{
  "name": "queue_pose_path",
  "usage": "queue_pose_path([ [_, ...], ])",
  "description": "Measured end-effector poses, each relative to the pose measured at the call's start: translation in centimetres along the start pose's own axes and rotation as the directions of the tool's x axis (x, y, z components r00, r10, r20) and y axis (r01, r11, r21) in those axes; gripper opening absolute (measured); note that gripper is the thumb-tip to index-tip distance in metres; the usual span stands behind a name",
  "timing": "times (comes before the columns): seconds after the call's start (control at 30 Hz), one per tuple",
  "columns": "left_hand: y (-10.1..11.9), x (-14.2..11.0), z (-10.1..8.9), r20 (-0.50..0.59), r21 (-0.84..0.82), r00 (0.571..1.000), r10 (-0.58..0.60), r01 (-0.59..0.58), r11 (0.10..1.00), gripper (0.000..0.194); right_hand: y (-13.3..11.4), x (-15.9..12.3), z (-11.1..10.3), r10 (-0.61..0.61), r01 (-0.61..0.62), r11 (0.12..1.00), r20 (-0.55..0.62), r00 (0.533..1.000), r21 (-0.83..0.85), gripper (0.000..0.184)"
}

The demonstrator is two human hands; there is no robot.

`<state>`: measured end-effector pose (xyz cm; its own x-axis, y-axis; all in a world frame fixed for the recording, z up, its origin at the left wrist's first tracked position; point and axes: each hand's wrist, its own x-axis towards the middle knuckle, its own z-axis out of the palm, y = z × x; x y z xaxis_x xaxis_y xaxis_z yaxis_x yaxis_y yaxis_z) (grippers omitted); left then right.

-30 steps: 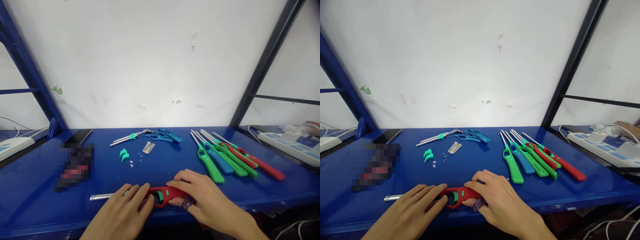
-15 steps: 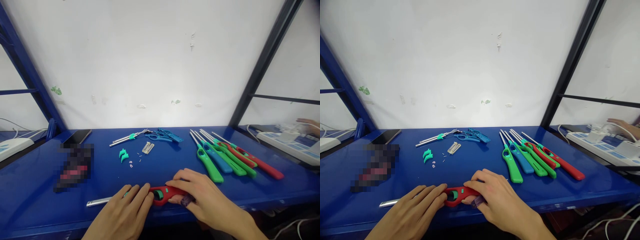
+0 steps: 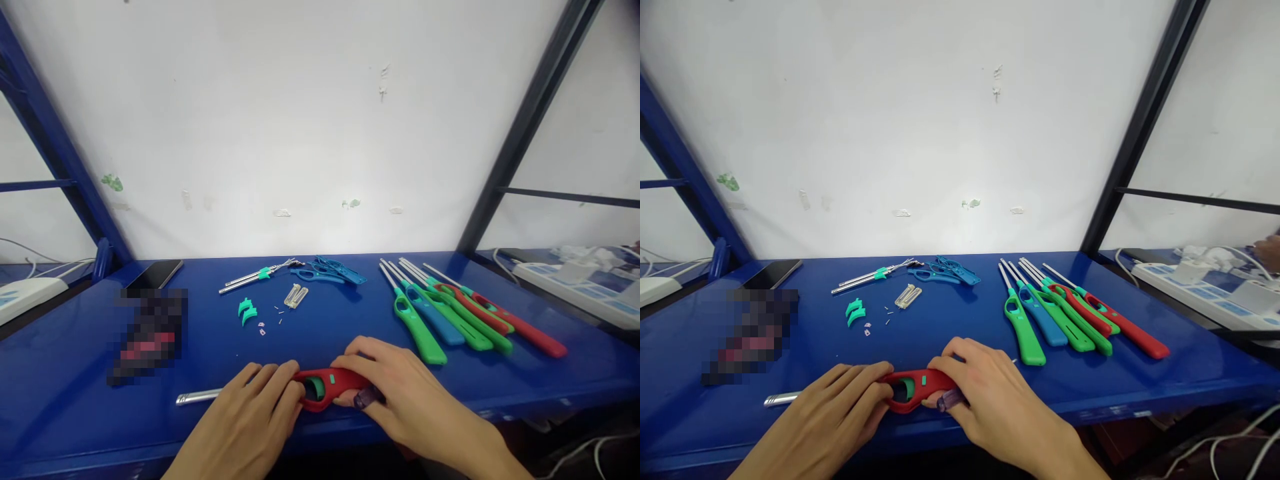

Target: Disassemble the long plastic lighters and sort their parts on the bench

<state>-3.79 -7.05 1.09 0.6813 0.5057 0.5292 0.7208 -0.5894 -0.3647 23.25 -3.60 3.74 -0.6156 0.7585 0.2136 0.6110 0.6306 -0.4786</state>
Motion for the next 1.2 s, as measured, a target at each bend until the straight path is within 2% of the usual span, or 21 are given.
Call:
queue_pose_path([
  [0.1, -0.3, 0.2, -0.2, 0.033, -0.004, 0.999, -0.009, 0.009, 1.0, 0.032, -0.1, -0.1, 0.2, -0.016, 0.016, 1.0, 0.0, 1.0, -0.004, 0.043],
  [0.2, -0.6, 0.4, -0.3, 0.066, 0.002, 0.997, -0.027, 0.027, 1.0, 0.037, -0.2, 0.0, 0.2, -0.025, 0.025, 1.0, -0.001, 1.0, -0.019, 0.039],
  [0.3, -0.7, 0.4, -0.2, -0.012, 0.038, 0.995, -0.103, 0.103, 0.994, 0.035, 0.0, 0.2, -0.3, -0.04, 0.039, 0.998, -0.017, 0.999, -0.046, 0.027],
  [0.37, -0.7, 0.3, -0.2, -0.066, 0.034, 0.984, -0.165, 0.167, 0.985, 0.04, 0.3, 0.2, -1.0, -0.056, 0.052, 0.996, -0.058, 0.997, -0.068, 0.023],
  [0.43, -0.7, 0.1, -0.2, -0.076, 0.002, 0.974, -0.214, 0.215, 0.977, 0.048, 1.0, 0.4, -1.8, -0.068, 0.056, 0.994, -0.125, 0.99, -0.094, 0.024],
  [0.53, -0.6, 0.1, -0.3, -0.08, -0.036, 0.965, -0.251, 0.249, 0.968, 0.051, 2.8, 0.9, -2.8, -0.022, -0.023, 0.98, -0.221, 0.975, -0.2, 0.024],
  [0.63, -0.6, 0.3, -0.3, -0.089, -0.154, 0.967, -0.238, 0.223, 0.963, 0.036, 4.6, 1.5, -2.9, 0.071, -0.138, 0.922, -0.194, 0.978, -0.362, 0.02],
  [0.7, -0.5, 0.7, -0.2, -0.088, -0.273, 0.968, -0.234, 0.202, 0.941, 0.028, 5.3, 1.7, -2.6, 0.106, -0.17, 0.897, -0.174, 0.979, -0.408, 0.023],
  [0.83, -0.5, 1.3, 0.2, -0.088, -0.361, 0.966, -0.243, 0.196, 0.912, 0.023, 4.4, 1.1, -1.6, 0.065, -0.131, 0.954, -0.24, 0.969, -0.27, 0.024],
  [0.93, -0.5, 1.6, 0.4, -0.071, -0.37, 0.964, -0.258, 0.215, 0.904, 0.028, 2.6, 0.2, -0.9, -0.007, -0.008, 0.995, -0.15, 0.989, -0.099, 0.028],
  [1.0, -0.4, 1.7, 0.7, -0.059, -0.364, 0.96, -0.274, 0.235, 0.901, 0.032, 1.8, -0.2, -0.5, -0.028, 0.025, 0.999, -0.079, 0.997, -0.034, 0.031],
  [1.2, 0.3, 1.5, 1.1, -0.065, -0.308, 0.946, -0.317, 0.283, 0.908, 0.028, 1.8, -0.5, 0.3, 0.006, -0.009, 0.999, -0.092, 0.996, -0.032, 0.039],
])
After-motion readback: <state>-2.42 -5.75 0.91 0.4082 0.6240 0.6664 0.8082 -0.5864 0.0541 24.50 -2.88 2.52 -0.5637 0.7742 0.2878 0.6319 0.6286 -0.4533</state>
